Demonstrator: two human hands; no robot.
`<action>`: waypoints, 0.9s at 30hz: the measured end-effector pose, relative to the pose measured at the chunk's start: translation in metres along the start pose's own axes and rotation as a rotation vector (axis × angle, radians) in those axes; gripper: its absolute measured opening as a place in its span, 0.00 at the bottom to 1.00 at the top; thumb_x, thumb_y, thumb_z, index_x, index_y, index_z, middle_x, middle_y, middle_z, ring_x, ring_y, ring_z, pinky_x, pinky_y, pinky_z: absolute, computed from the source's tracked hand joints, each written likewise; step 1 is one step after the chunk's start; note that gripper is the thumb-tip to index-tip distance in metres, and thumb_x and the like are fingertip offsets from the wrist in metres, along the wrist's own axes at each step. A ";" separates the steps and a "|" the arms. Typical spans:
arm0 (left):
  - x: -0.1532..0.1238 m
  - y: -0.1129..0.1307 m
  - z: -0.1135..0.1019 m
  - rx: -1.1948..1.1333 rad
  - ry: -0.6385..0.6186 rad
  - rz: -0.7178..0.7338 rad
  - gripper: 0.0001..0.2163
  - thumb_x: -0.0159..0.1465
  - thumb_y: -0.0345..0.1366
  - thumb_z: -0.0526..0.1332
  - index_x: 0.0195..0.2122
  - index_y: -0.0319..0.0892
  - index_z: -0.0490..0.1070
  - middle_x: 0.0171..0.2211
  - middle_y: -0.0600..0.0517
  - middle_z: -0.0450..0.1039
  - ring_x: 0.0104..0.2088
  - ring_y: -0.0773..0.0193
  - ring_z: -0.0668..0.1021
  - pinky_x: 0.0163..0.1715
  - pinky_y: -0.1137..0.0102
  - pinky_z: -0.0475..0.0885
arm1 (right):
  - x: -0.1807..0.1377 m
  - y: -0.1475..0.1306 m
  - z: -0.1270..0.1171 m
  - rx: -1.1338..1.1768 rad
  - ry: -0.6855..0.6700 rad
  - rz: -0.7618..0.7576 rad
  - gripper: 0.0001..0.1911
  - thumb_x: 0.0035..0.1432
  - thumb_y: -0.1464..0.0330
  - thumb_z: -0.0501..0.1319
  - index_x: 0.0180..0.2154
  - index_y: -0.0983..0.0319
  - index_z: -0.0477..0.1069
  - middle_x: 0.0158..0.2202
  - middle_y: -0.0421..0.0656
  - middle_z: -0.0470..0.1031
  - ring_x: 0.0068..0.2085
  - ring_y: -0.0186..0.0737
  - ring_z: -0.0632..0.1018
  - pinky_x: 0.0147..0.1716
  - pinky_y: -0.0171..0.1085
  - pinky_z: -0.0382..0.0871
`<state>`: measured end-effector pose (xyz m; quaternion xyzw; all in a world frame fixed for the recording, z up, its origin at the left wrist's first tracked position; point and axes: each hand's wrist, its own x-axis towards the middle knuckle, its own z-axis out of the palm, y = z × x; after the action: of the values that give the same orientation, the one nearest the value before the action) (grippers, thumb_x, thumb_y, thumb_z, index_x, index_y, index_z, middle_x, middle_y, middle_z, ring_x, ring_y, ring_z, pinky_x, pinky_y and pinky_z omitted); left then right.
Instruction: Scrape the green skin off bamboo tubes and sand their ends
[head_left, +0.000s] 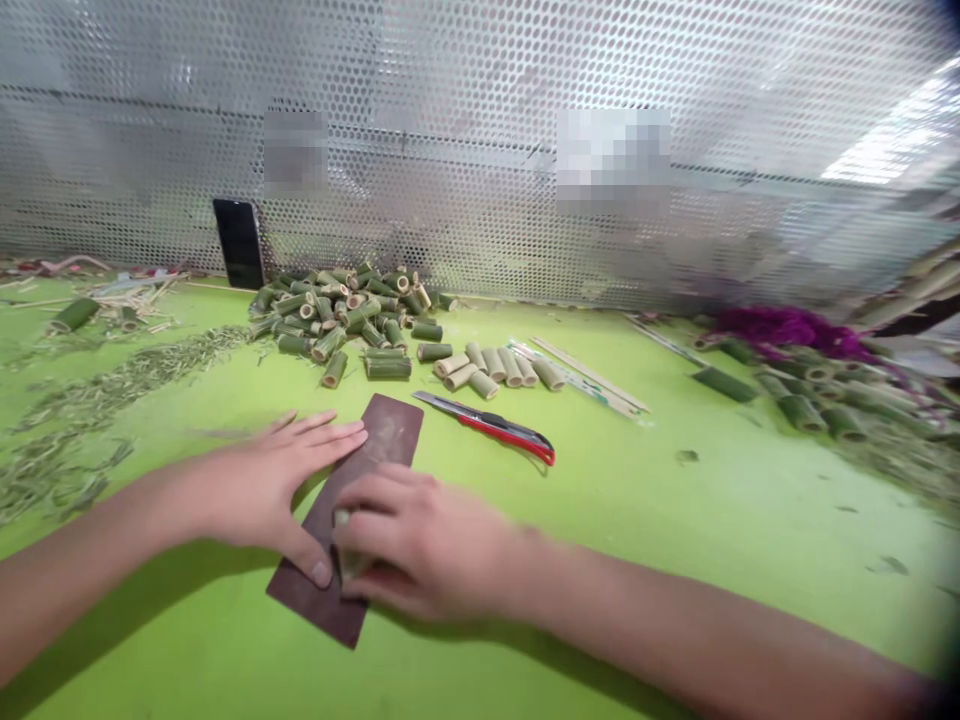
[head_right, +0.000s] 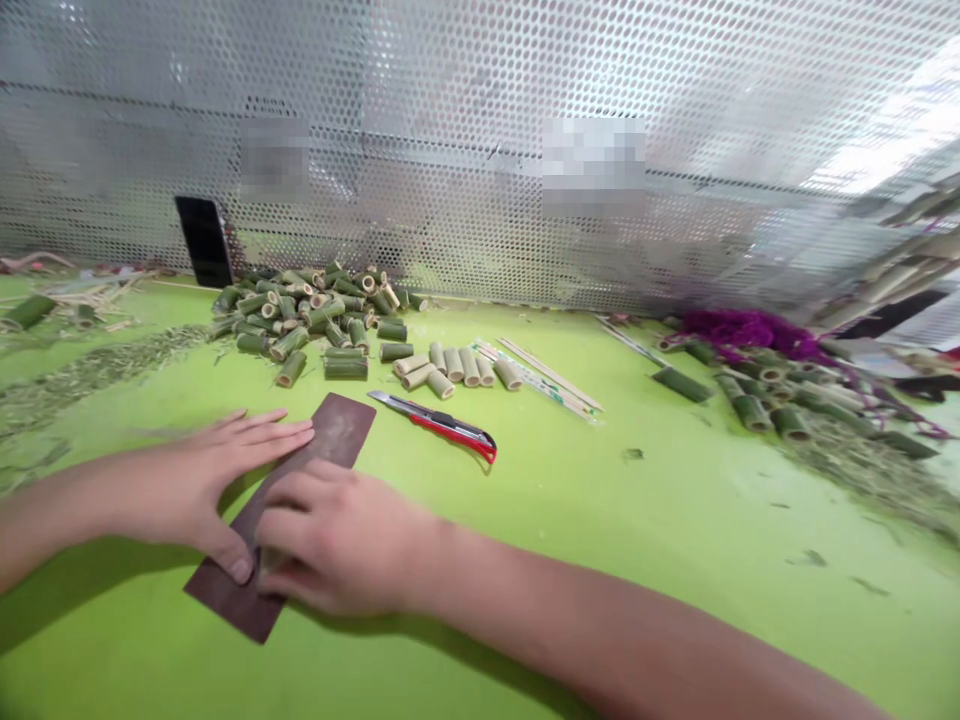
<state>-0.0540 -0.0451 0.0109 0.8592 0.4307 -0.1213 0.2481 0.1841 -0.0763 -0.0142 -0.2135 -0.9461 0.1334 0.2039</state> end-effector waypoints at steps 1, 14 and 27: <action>0.000 0.000 0.000 0.002 -0.002 0.002 0.62 0.48 0.65 0.72 0.76 0.50 0.40 0.77 0.47 0.34 0.75 0.37 0.42 0.72 0.42 0.46 | 0.001 -0.001 0.000 0.018 -0.008 -0.027 0.12 0.67 0.62 0.66 0.44 0.64 0.77 0.51 0.50 0.79 0.52 0.46 0.78 0.56 0.45 0.74; -0.001 -0.001 0.000 0.003 -0.012 -0.025 0.62 0.48 0.65 0.72 0.76 0.54 0.38 0.77 0.49 0.31 0.75 0.36 0.41 0.71 0.40 0.49 | 0.005 -0.008 -0.004 -0.146 -0.011 0.355 0.13 0.72 0.64 0.59 0.50 0.61 0.80 0.52 0.50 0.78 0.52 0.48 0.78 0.55 0.53 0.75; -0.002 -0.001 -0.001 0.009 -0.013 -0.025 0.62 0.48 0.64 0.73 0.77 0.52 0.39 0.77 0.47 0.32 0.74 0.35 0.40 0.71 0.40 0.48 | 0.004 -0.010 -0.001 -0.175 -0.045 0.231 0.12 0.71 0.67 0.59 0.48 0.63 0.79 0.56 0.53 0.77 0.51 0.50 0.81 0.52 0.49 0.77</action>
<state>-0.0562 -0.0455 0.0119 0.8542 0.4391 -0.1318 0.2453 0.1773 -0.0831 -0.0087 -0.3350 -0.9275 0.0777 0.1467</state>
